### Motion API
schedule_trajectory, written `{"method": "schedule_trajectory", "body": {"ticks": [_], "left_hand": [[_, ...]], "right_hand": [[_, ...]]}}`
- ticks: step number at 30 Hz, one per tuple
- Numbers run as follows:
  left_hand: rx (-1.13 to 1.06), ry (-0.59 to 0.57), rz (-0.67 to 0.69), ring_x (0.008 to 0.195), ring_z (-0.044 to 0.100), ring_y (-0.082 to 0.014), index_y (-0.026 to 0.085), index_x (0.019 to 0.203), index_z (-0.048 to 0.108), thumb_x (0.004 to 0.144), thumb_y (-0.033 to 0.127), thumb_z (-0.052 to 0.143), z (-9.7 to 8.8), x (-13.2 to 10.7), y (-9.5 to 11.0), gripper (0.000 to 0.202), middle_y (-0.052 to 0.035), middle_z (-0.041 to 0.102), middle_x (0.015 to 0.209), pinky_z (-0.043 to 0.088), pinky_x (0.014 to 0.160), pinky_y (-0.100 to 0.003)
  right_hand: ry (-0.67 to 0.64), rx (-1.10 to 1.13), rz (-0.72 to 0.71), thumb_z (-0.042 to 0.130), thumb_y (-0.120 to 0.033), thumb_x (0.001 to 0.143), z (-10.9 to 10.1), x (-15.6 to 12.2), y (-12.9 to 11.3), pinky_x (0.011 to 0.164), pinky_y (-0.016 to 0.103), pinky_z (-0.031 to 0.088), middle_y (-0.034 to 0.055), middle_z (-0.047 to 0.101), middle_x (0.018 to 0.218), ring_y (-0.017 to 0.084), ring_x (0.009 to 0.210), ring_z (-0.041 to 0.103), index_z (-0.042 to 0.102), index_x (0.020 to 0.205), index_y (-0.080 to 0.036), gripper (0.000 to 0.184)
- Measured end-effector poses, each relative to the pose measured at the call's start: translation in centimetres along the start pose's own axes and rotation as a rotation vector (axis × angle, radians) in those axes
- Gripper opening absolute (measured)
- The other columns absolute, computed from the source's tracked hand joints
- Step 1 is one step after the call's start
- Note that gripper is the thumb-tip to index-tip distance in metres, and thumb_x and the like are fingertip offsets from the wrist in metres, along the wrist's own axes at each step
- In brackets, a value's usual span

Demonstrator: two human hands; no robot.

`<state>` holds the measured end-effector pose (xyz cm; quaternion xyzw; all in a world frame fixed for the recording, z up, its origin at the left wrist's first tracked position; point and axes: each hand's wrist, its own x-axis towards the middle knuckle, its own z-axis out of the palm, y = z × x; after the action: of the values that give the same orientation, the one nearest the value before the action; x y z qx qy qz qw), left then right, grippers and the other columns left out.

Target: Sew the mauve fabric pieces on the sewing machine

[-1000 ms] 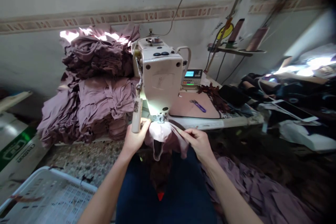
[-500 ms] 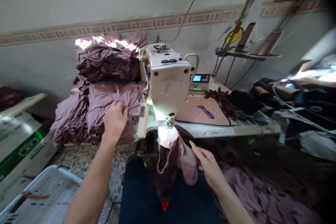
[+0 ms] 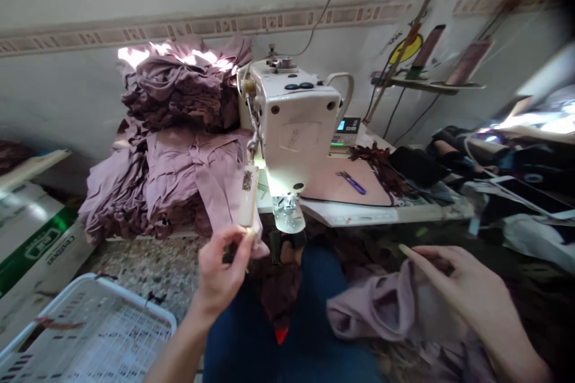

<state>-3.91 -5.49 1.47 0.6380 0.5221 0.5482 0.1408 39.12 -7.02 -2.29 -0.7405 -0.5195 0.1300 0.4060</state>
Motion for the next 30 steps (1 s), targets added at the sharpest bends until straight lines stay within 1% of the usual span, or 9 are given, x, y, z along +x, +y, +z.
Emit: {"method": "schedule_trajectory", "body": {"ticks": [3, 6, 9, 12, 14, 17, 21, 24, 30], "left_hand": [[-0.159, -0.127, -0.253, 0.072, 0.072, -0.0205, 0.023, 0.103, 0.074, 0.102, 0.042, 0.069, 3.1, -3.9, -0.3, 0.020, -0.0033, 0.076, 0.083, 0.058, 0.069, -0.030], [-0.274, -0.281, -0.415, 0.073, 0.074, -0.0234, 0.021, 0.094, 0.078, 0.101, 0.046, 0.069, 5.9, -6.1, -0.9, 0.027, -0.0062, 0.080, 0.084, 0.059, 0.068, -0.033], [-0.247, -0.351, -0.389, 0.090, 0.079, -0.0269, 0.023, 0.102, 0.081, 0.103, 0.039, 0.066, 7.1, -6.8, -1.4, 0.023, -0.0086, 0.084, 0.100, 0.062, 0.085, -0.037], [-0.146, -0.416, -0.288, 0.097, 0.078, -0.0274, 0.023, 0.102, 0.082, 0.102, 0.034, 0.066, 6.5, -6.1, -2.0, 0.020, -0.0088, 0.084, 0.107, 0.060, 0.090, -0.036], [-0.119, -0.520, -0.299, 0.085, 0.076, -0.0247, 0.021, 0.096, 0.081, 0.104, 0.038, 0.064, 5.6, -5.1, -2.5, 0.026, -0.0080, 0.083, 0.095, 0.057, 0.078, -0.032], [-0.136, -0.773, -0.332, 0.073, 0.069, -0.0198, 0.018, 0.088, 0.079, 0.103, 0.045, 0.068, 3.9, -3.4, -3.1, 0.032, -0.0056, 0.077, 0.081, 0.050, 0.067, -0.027], [-0.232, -1.021, -0.184, 0.086, 0.067, -0.0199, 0.017, 0.088, 0.078, 0.097, 0.046, 0.078, 2.8, -2.3, -3.4, 0.030, -0.0074, 0.073, 0.094, 0.051, 0.080, -0.027], [-0.357, -1.012, -0.208, 0.102, 0.069, -0.0227, 0.017, 0.090, 0.078, 0.102, 0.048, 0.071, 3.2, -2.9, -3.6, 0.034, -0.0118, 0.072, 0.110, 0.052, 0.093, -0.031], [-0.459, -0.791, -0.585, 0.059, 0.047, -0.0099, 0.014, 0.092, 0.070, 0.090, 0.059, 0.083, 4.6, -4.2, -4.4, 0.047, 0.0028, 0.056, 0.069, 0.036, 0.057, -0.020]], "right_hand": [[-0.194, 0.222, 0.056, 0.087, -0.071, 0.071, 2.3, -2.8, -1.8, 0.051, 0.032, 0.046, 0.0050, 0.067, 0.061, 0.022, 0.055, 0.058, 0.082, 0.070, -0.023, 0.048], [-0.538, 0.546, 0.146, 0.090, -0.058, 0.077, 7.9, -8.3, -5.7, 0.054, 0.031, 0.054, 0.0070, 0.074, 0.068, 0.024, 0.061, 0.068, 0.083, 0.080, -0.020, 0.039], [-0.853, 0.804, 0.173, 0.098, -0.042, 0.069, 13.7, -13.0, -9.1, 0.064, 0.032, 0.062, 0.0117, 0.081, 0.116, 0.033, 0.103, 0.077, 0.080, 0.121, -0.023, 0.058], [-0.853, 0.871, 0.207, 0.091, -0.045, 0.079, 16.7, -14.5, -10.3, 0.061, 0.028, 0.058, 0.0034, 0.076, 0.082, 0.022, 0.075, 0.074, 0.074, 0.102, -0.019, 0.039], [-0.869, 0.787, 0.203, 0.090, -0.049, 0.081, 16.6, -13.6, -10.2, 0.054, 0.024, 0.051, -0.0026, 0.067, 0.066, 0.015, 0.057, 0.064, 0.071, 0.091, -0.018, 0.038], [-1.003, 0.688, 0.111, 0.086, -0.057, 0.086, 14.4, -10.7, -9.7, 0.056, 0.024, 0.049, 0.0015, 0.073, 0.066, 0.016, 0.058, 0.065, 0.074, 0.079, -0.017, 0.042], [-1.086, 0.614, -0.109, 0.077, -0.056, 0.097, 11.2, -7.1, -9.3, 0.069, 0.028, 0.056, 0.0062, 0.079, 0.074, 0.020, 0.071, 0.072, 0.083, 0.073, -0.018, 0.045], [-1.094, 0.573, -0.184, 0.076, -0.053, 0.099, 10.4, -5.8, -8.9, 0.073, 0.028, 0.057, 0.0064, 0.079, 0.079, 0.020, 0.076, 0.072, 0.086, 0.075, -0.020, 0.042], [-0.860, 0.690, -0.024, 0.080, -0.060, 0.091, 11.8, -6.1, -7.9, 0.062, 0.027, 0.048, 0.0023, 0.067, 0.068, 0.017, 0.065, 0.060, 0.082, 0.074, -0.017, 0.047]]}}
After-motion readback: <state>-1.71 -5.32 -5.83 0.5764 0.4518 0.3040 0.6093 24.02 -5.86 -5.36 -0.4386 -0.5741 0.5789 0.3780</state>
